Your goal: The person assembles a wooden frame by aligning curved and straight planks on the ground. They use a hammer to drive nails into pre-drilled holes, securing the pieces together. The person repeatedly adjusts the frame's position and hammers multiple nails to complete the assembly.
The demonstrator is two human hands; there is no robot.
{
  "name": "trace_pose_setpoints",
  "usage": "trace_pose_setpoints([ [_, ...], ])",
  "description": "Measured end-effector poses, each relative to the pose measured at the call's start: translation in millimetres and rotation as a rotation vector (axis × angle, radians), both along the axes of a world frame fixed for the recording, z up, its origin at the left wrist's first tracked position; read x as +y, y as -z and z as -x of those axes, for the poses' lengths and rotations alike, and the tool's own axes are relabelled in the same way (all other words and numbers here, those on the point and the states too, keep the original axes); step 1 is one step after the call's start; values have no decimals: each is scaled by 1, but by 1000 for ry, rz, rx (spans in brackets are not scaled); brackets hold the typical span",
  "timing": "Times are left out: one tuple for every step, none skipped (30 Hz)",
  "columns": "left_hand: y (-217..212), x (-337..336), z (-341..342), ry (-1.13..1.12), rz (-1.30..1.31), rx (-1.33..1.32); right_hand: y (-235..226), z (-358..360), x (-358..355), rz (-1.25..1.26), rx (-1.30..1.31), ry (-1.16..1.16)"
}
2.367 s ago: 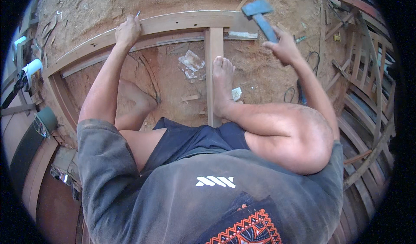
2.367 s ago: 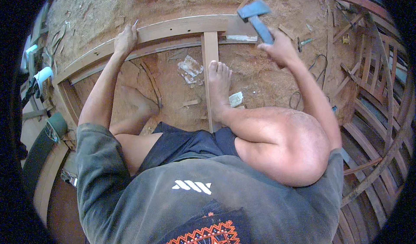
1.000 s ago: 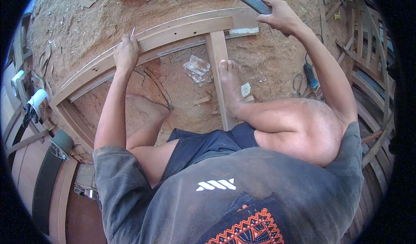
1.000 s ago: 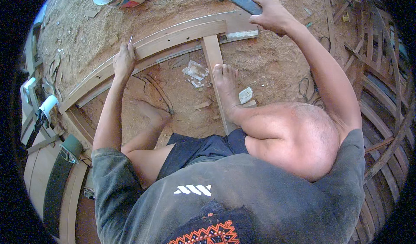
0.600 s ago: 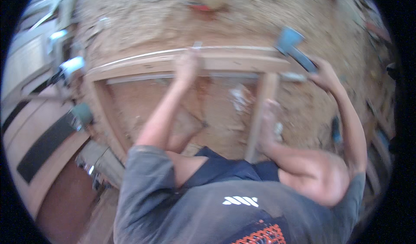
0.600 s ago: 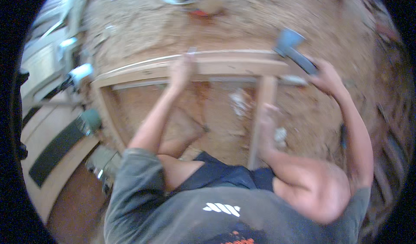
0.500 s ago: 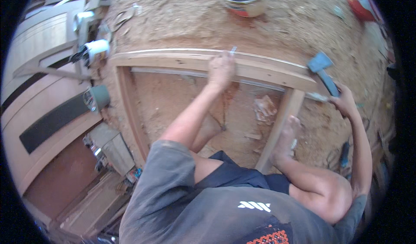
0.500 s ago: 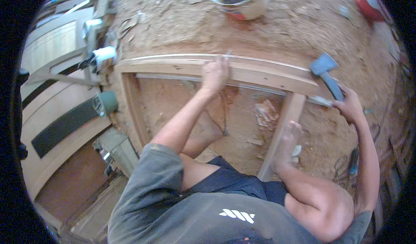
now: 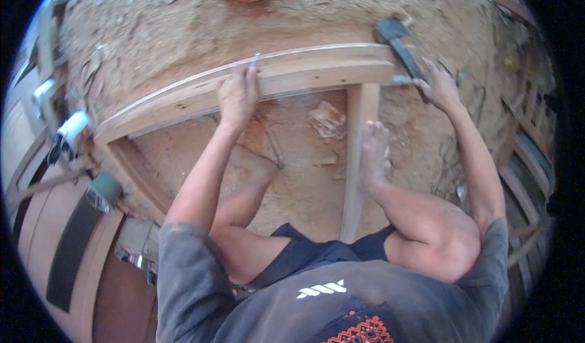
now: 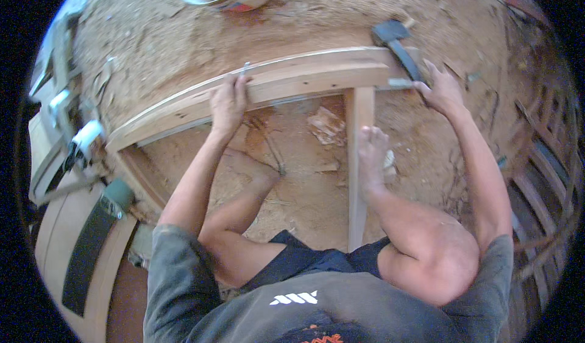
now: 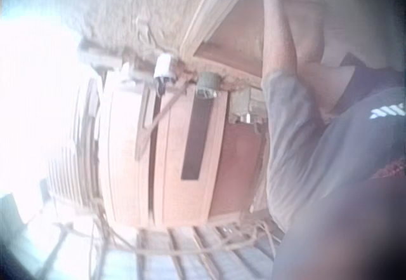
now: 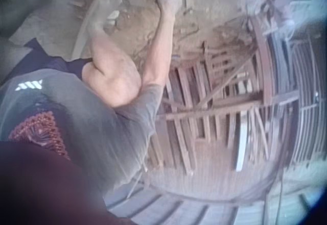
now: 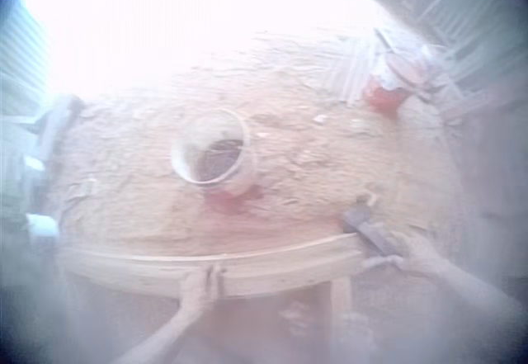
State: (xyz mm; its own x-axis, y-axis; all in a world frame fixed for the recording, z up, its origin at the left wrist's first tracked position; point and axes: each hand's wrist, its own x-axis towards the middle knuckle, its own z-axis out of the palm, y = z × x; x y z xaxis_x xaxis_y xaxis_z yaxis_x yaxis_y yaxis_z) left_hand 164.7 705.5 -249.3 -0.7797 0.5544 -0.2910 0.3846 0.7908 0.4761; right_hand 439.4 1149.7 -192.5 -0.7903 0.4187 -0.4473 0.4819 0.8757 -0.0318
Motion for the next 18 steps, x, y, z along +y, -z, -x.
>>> trace_pose_setpoints([
  [-1,1,1,14,-56,-26,-7,-10,-3,-4,39,86],
  [-2,0,2,9,-85,-37,-10,-22,-6,-9,169,119],
  [-3,0,2,1,-96,-54,-11,-36,-11,-8,372,106],
  [-3,0,3,-20,-120,-110,-12,-56,-16,44,367,253],
  [-3,-1,3,-15,-126,-111,-15,-82,-28,89,284,423],
  [-2,-2,4,-13,-123,-119,-18,-113,-46,133,274,542],
  [-1,-4,4,-18,-125,-115,-26,-148,-70,186,332,604],
  [1,-5,4,-7,-130,-114,-39,-187,-105,165,167,644],
  [3,-7,4,-4,-141,-128,-55,-223,-139,149,136,566],
  [5,-9,5,2,-151,-139,-76,-256,-185,225,106,702],
  [6,-10,6,16,-171,-134,-95,-277,-225,378,80,835],
  [8,-10,8,9,-173,-197,-109,-288,-270,488,45,1055],
  [10,-10,9,0,-174,-246,-120,-285,-306,464,-141,1125],
  [12,-10,12,-19,-161,-291,-123,-271,-338,432,-315,1110],
  [12,-9,11,129,-56,-227,-119,-250,-364,406,-440,1037],
  [13,-7,13,277,136,-155,-104,-225,-380,350,-491,871],
  [12,-3,14,543,324,-125,-65,-189,-388,156,-478,529],
  [9,-5,11,337,199,-58,-8,-131,-396,-200,-487,123],
])
